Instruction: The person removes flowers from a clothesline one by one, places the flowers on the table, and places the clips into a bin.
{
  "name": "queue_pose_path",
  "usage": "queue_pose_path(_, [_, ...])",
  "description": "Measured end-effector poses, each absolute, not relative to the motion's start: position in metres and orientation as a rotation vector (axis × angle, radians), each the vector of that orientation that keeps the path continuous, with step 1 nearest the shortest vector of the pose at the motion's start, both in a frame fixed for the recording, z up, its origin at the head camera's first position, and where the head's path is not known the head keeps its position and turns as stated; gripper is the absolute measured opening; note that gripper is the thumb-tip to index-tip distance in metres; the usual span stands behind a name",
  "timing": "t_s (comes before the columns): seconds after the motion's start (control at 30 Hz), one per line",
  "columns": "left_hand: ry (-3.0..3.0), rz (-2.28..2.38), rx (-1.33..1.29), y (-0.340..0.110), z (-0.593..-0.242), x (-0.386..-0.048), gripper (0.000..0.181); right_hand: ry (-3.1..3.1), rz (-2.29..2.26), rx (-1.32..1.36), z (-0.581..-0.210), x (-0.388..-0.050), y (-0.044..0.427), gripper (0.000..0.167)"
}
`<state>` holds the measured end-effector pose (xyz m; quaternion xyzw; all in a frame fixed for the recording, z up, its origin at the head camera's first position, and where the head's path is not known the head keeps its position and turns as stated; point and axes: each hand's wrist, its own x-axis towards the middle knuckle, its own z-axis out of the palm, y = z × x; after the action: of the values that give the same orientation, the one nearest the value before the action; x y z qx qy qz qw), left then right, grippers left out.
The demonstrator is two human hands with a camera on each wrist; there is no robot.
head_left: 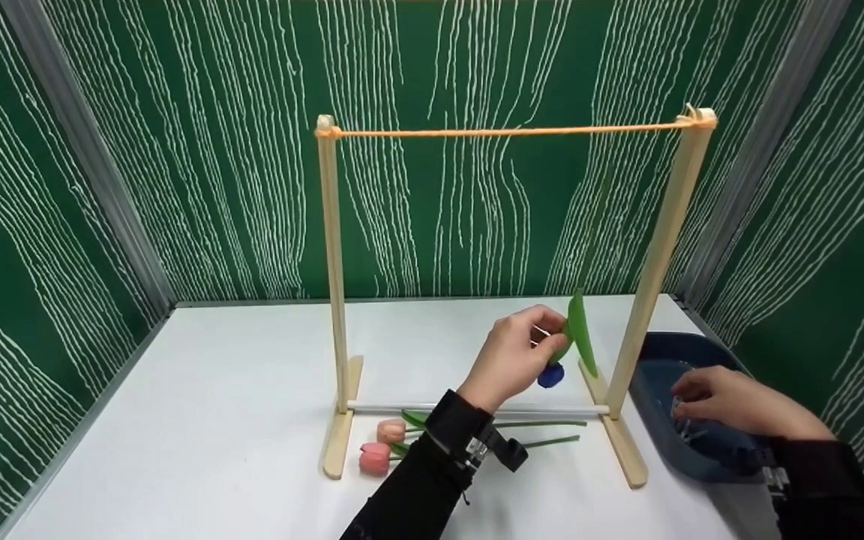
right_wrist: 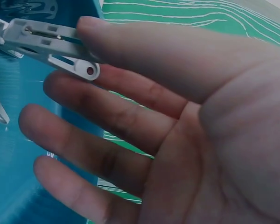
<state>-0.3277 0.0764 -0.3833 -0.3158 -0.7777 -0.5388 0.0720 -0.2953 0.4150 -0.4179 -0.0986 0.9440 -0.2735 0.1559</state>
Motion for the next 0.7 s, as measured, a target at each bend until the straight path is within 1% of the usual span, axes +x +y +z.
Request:
queue_pose_path(0.3, [-2.344,-1.621,-0.947,0.0772,-0.3832,-0.3278,0.007,2.706,-0.676,-0.213,-0.4226,-0.2964,0.4182,0.046])
queue_pose_path(0.53, [-2.346,-1.633,-0.955,0.0775,-0.3845,-0.3269,0.008,2.748,-0.677,-0.271,-0.421,-0.2941,0.4233,0.043])
queue_pose_path(0.7, [-2.348,-1.625,-0.962,0.0774,-0.3842,-0.326,0.008,2.789,-0.682,-0.297,-0.4178,-0.2929,0.4233,0.048])
